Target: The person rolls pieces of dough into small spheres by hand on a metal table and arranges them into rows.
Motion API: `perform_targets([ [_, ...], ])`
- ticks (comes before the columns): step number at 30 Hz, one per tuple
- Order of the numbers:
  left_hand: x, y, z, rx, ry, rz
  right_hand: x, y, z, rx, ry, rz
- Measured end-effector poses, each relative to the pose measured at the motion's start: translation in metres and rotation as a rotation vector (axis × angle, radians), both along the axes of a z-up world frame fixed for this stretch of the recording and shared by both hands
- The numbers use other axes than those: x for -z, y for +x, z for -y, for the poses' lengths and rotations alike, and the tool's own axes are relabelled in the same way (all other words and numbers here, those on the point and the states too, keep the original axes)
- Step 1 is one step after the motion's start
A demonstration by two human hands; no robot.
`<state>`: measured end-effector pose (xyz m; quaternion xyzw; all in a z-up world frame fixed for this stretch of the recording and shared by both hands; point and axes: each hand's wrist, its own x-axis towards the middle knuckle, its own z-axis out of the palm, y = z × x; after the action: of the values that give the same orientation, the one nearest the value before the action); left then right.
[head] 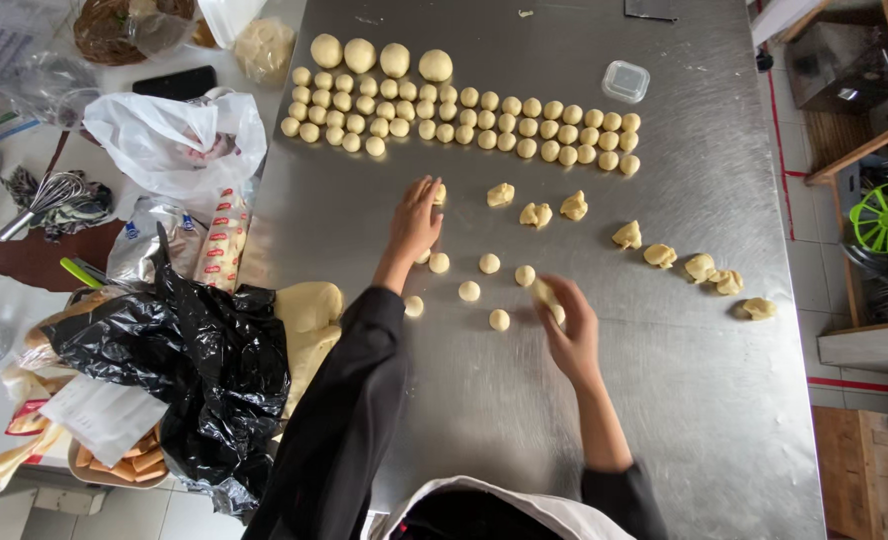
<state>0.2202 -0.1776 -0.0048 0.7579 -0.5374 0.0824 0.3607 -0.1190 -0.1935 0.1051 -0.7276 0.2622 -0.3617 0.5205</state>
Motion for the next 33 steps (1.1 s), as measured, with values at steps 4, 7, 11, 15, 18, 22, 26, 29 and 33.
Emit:
perform_targets([
  [4,-0.011,0.01,0.019,0.009,0.008,-0.1,0.03,-0.092,-0.039,0.043,0.563,-0.048],
  [7,-0.056,-0.032,-0.02,-0.021,-0.109,-0.192,0.041,-0.122,-0.066,0.175,0.03,-0.352],
  [11,-0.084,-0.148,-0.151,0.101,0.189,-0.299,0.045,-0.114,-0.094,0.147,-0.358,-0.583],
  [15,-0.067,-0.219,-0.187,0.225,0.131,-0.05,0.062,-0.073,-0.094,0.084,-0.618,-0.559],
  [18,-0.043,-0.235,-0.175,0.344,0.165,-0.159,0.081,-0.041,-0.08,0.192,-0.542,-0.499],
  [22,-0.019,-0.256,-0.215,0.446,0.119,-0.187,0.091,-0.081,-0.115,0.0,-0.717,-0.549],
  [26,-0.012,-0.211,-0.246,0.243,0.294,-0.294,0.064,-0.135,-0.09,0.105,-0.42,-0.798],
  [29,-0.01,-0.182,-0.201,0.102,0.237,-0.044,0.065,-0.102,-0.052,0.307,-0.683,-0.791],
  [33,-0.015,-0.225,-0.146,0.167,-0.006,-0.214,0.095,-0.039,-0.084,0.317,-0.531,-0.421],
])
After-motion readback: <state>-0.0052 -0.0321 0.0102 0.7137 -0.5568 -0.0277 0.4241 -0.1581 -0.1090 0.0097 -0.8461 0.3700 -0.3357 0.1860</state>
